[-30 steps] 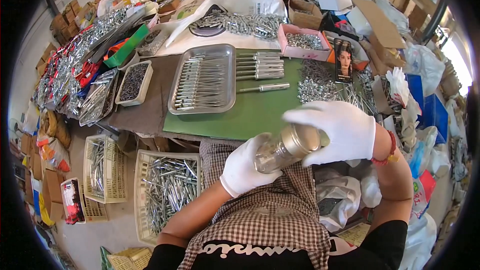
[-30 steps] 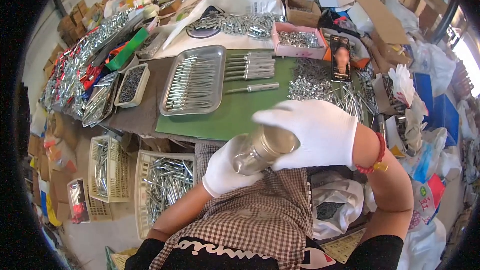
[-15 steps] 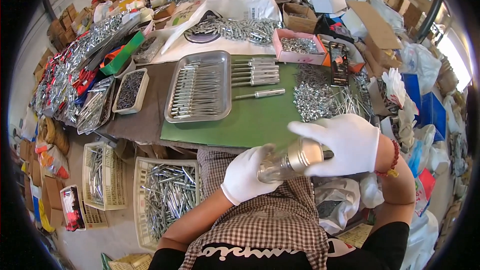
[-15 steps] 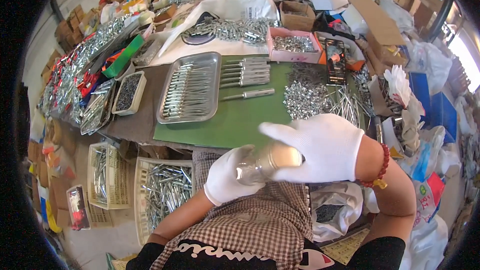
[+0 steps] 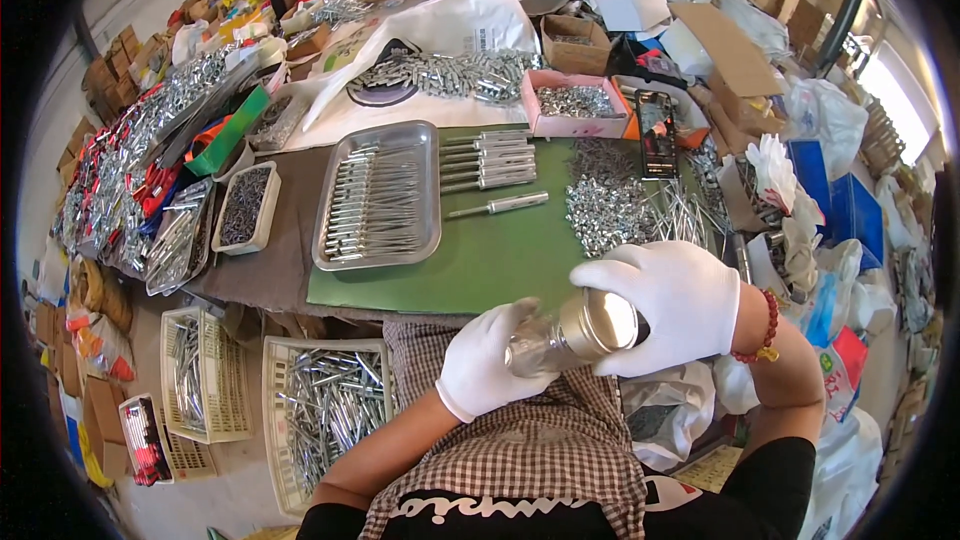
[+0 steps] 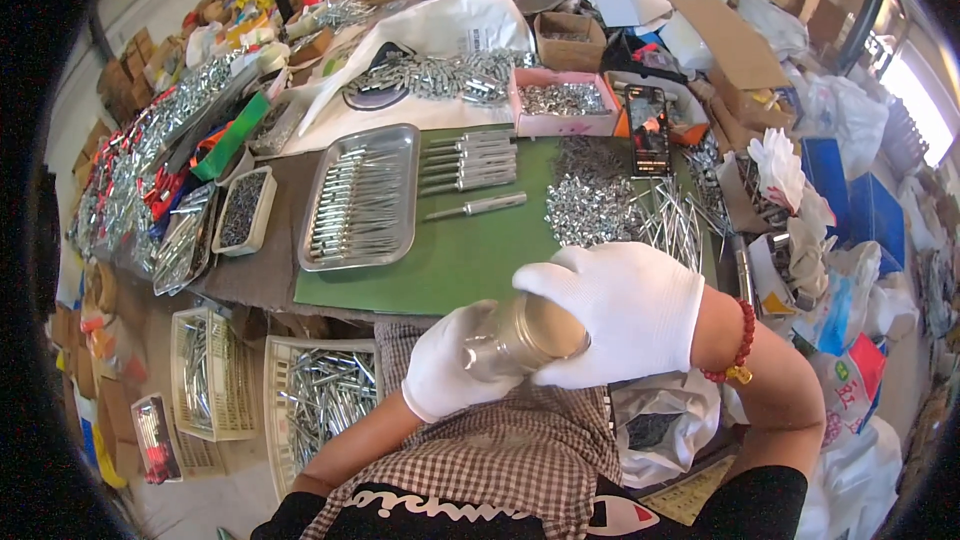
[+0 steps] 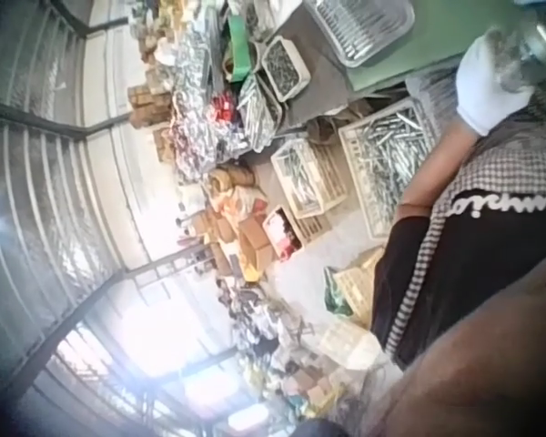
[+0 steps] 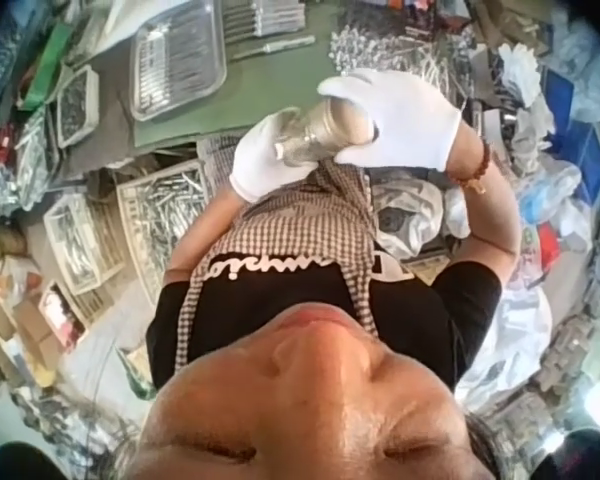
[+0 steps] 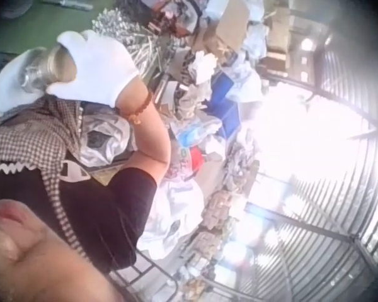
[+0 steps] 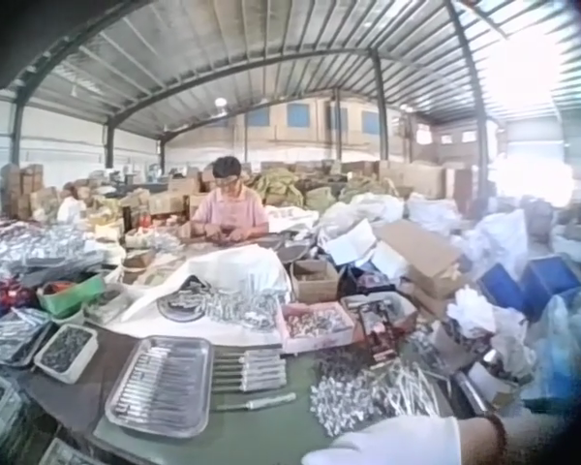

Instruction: Assembling small metal pins and tubes into larger components at a workbench.

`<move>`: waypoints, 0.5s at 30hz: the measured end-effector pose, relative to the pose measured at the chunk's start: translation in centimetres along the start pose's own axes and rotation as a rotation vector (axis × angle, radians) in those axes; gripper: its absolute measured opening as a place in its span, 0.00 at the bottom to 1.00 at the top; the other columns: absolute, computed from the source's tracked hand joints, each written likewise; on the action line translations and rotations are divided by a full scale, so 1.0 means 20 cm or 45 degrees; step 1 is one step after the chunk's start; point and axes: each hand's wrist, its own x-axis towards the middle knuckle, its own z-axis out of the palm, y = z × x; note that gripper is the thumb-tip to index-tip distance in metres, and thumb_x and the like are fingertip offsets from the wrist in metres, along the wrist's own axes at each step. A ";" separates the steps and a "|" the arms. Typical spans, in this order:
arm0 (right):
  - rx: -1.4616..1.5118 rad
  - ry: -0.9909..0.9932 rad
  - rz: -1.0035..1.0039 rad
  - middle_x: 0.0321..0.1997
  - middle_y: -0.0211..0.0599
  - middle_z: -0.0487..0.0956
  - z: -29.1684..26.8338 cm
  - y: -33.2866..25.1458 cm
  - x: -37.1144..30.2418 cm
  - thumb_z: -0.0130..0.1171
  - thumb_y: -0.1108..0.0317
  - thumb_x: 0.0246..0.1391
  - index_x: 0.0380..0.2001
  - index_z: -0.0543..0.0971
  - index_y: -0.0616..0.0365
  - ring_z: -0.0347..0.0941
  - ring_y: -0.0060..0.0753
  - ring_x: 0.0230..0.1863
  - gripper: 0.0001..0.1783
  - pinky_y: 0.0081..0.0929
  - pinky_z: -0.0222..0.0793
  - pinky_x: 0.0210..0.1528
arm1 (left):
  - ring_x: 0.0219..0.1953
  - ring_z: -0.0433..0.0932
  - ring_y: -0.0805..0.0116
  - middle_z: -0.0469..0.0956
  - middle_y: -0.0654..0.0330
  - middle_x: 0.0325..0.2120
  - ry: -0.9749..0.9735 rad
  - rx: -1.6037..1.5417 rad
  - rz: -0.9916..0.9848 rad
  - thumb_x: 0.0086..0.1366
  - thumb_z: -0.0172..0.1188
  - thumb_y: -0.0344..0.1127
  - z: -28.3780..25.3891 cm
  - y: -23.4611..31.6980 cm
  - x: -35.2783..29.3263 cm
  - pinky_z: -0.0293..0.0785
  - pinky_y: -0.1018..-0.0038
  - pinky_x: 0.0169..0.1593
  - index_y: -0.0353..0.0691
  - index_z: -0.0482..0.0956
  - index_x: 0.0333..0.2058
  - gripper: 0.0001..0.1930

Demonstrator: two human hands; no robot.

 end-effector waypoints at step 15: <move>1.044 0.881 -0.085 0.54 0.39 0.76 0.28 0.13 0.10 0.82 0.56 0.28 0.57 0.69 0.60 0.73 0.33 0.56 0.51 0.35 0.66 0.62 | 0.53 0.73 0.46 0.74 0.48 0.50 0.042 -0.210 0.201 0.44 0.73 0.55 -0.07 -0.06 0.32 0.68 0.60 0.57 0.34 0.68 0.55 0.44</move>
